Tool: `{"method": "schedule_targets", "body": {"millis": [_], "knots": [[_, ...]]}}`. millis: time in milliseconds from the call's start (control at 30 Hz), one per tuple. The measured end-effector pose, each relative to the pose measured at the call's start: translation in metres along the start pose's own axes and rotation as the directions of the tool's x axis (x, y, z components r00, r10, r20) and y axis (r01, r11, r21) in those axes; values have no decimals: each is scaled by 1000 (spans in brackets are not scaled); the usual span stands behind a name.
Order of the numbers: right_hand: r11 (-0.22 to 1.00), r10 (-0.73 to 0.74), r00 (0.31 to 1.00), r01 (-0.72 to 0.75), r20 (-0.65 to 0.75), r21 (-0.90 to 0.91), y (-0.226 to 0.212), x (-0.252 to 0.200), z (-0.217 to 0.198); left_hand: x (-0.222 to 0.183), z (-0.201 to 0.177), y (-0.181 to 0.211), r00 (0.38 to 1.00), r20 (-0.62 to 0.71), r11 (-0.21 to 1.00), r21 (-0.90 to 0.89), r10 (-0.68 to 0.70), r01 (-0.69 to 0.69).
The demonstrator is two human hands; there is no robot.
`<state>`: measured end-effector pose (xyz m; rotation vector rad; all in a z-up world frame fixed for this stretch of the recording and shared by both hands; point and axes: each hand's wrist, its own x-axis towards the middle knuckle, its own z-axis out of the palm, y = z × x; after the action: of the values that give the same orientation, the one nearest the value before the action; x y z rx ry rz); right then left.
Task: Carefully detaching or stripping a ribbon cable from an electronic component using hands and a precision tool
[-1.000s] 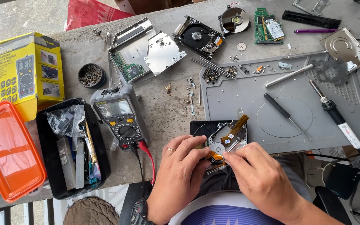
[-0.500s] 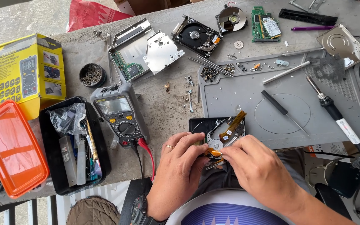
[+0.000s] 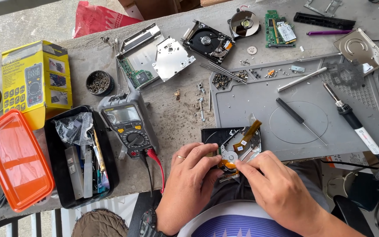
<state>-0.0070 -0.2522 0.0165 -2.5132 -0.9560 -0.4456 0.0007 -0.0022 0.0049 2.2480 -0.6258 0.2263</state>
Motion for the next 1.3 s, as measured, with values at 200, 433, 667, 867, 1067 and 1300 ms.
{"method": "schedule_targets", "body": {"millis": [200, 433, 667, 867, 1067, 1300], "knots": [[1000, 19, 999, -19, -26, -9, -2, -4, -3, -2, 4, -2, 1000, 26, 1000, 31, -6, 6], [997, 69, 998, -69, 3, -20, 3, -9, -4, 0, 3, -2, 999, 32, 1000, 27, -4, 3], [992, 119, 993, -119, 0, -42, 4, -10, -4, -2, 5, -5, 1000, 26, 1000, 17, -5, 4], [993, 116, 993, -115, 5, -32, 1, -6, -10, -2, 4, -5, 1000, 9, 1000, 15, 10, -10], [998, 64, 998, -64, 16, 10, 4, -11, -14, -1, 4, -4, 1000, -5, 999, 29, 21, -21], [996, 84, 996, -84, 6, 5, 1, -15, -18, 1, 5, -2, 1000, 0, 999, 47, 3, -3]]}}
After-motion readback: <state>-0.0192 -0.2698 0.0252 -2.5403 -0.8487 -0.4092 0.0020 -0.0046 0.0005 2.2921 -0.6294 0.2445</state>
